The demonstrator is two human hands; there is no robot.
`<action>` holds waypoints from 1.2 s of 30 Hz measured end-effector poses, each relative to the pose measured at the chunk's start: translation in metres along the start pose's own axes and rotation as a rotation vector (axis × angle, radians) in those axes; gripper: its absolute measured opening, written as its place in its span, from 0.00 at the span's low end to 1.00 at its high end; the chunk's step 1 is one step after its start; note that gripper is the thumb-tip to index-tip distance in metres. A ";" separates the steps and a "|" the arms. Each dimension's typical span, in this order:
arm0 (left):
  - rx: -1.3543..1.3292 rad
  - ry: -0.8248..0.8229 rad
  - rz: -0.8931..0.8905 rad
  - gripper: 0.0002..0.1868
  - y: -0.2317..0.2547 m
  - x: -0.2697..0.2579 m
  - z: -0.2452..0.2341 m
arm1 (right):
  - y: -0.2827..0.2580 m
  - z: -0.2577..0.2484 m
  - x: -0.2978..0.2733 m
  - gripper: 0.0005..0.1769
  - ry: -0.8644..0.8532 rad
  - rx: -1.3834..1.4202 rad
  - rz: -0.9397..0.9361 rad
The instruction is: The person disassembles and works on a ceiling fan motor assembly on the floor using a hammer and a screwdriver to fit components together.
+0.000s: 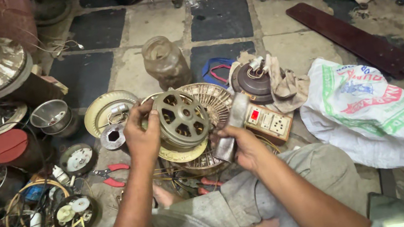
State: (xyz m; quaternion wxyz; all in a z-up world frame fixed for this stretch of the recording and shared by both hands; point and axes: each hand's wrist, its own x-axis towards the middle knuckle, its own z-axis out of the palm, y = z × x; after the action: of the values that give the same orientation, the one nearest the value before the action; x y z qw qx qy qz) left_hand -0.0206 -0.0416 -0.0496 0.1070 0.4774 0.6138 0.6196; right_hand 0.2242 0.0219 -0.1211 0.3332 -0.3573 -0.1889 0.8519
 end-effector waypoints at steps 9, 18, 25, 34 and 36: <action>0.126 -0.017 0.070 0.15 -0.001 -0.004 0.003 | -0.004 0.003 0.006 0.21 0.066 -0.046 -0.023; 0.011 -0.074 -0.329 0.29 -0.027 -0.013 0.018 | -0.049 0.037 -0.022 0.18 -0.015 -0.073 -0.251; -0.009 -0.113 -0.419 0.37 -0.033 -0.023 0.029 | -0.077 0.055 -0.022 0.18 -0.037 -0.156 -0.300; 0.435 -0.384 -0.094 0.64 0.042 -0.001 0.020 | -0.079 0.035 -0.034 0.16 0.001 -0.125 -0.312; 0.518 -0.676 -0.313 0.69 0.056 0.014 0.023 | -0.072 0.027 -0.043 0.15 0.157 -0.088 -0.203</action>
State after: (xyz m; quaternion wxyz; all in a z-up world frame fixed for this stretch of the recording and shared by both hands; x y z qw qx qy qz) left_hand 0.0142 -0.0291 -0.0001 0.2708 0.5654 0.7440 0.2313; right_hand 0.2580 0.0402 -0.0413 0.4152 -0.4164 -0.2347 0.7740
